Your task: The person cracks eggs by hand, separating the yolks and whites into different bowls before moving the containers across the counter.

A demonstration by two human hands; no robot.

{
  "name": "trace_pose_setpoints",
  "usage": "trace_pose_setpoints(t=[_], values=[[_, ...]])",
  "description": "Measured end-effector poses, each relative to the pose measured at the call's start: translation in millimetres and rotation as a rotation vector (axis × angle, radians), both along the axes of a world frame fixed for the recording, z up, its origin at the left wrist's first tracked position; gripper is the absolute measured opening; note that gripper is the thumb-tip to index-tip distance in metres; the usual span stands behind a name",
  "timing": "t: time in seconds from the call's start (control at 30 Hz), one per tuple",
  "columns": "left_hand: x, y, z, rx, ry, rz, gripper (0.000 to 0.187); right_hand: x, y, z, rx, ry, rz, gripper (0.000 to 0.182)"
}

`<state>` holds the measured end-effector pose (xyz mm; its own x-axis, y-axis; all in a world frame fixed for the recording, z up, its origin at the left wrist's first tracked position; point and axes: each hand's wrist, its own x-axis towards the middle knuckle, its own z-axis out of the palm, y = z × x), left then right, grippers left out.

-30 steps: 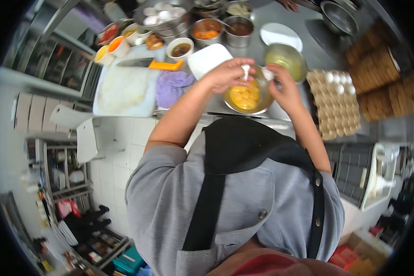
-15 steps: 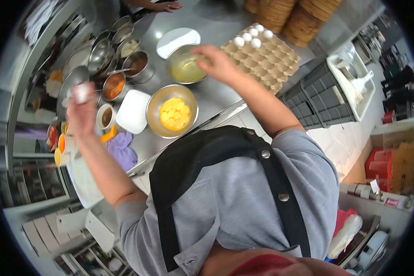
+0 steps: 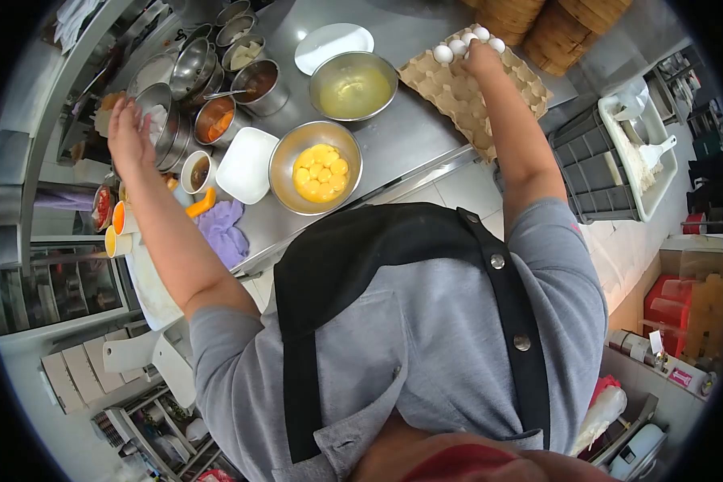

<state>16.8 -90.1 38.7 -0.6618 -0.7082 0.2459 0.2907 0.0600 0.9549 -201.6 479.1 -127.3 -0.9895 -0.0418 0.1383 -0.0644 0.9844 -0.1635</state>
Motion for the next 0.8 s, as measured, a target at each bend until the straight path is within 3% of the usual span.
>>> trace_pose_setpoints(t=[0.17, 0.23, 0.27, 0.3, 0.37, 0.47, 0.57, 0.63, 0.8], values=[[-6.8, 104.4, -25.0, 0.039, 0.055, -0.408, 0.037, 3.0, 11.9, -6.9, -0.172, 0.138, 0.000, 0.047], [-3.5, 141.1, -37.1, 0.088, -0.005, -0.547, 0.035, 7.9, 19.1, -4.6, -0.689, 0.286, 0.008, 0.052], [-3.3, 156.0, -45.9, 0.104, -0.042, -0.633, 0.034, 22.2, 13.6, 5.2, -0.988, 0.237, -0.002, 0.049], [-2.1, 168.6, -55.0, 0.114, -0.082, -0.707, 0.032, 44.8, 7.6, 10.8, -0.982, 0.228, -0.016, 0.049], [1.1, 195.8, -77.7, 0.135, -0.174, -0.840, 0.030, 107.5, -2.6, 19.3, -1.389, 0.047, 0.225, 0.040], [-4.1, 211.0, -99.6, 0.200, -0.250, -0.902, 0.025, 194.5, -35.6, 24.5, -1.117, 0.105, 0.195, 0.040], [-7.4, 224.0, -107.7, 0.184, -0.283, -0.973, 0.026, 240.5, -51.0, -16.4, -0.976, 0.210, 0.302, 0.038], [-8.7, 232.0, -107.9, 0.152, -0.309, -0.997, 0.026, 253.5, -56.6, -30.1, -0.722, 0.434, 0.394, 0.037], [-13.5, 245.9, -107.2, 0.097, -0.321, -1.058, 0.028, 255.1, -62.1, -49.5, -0.731, 0.439, 0.313, 0.038]])
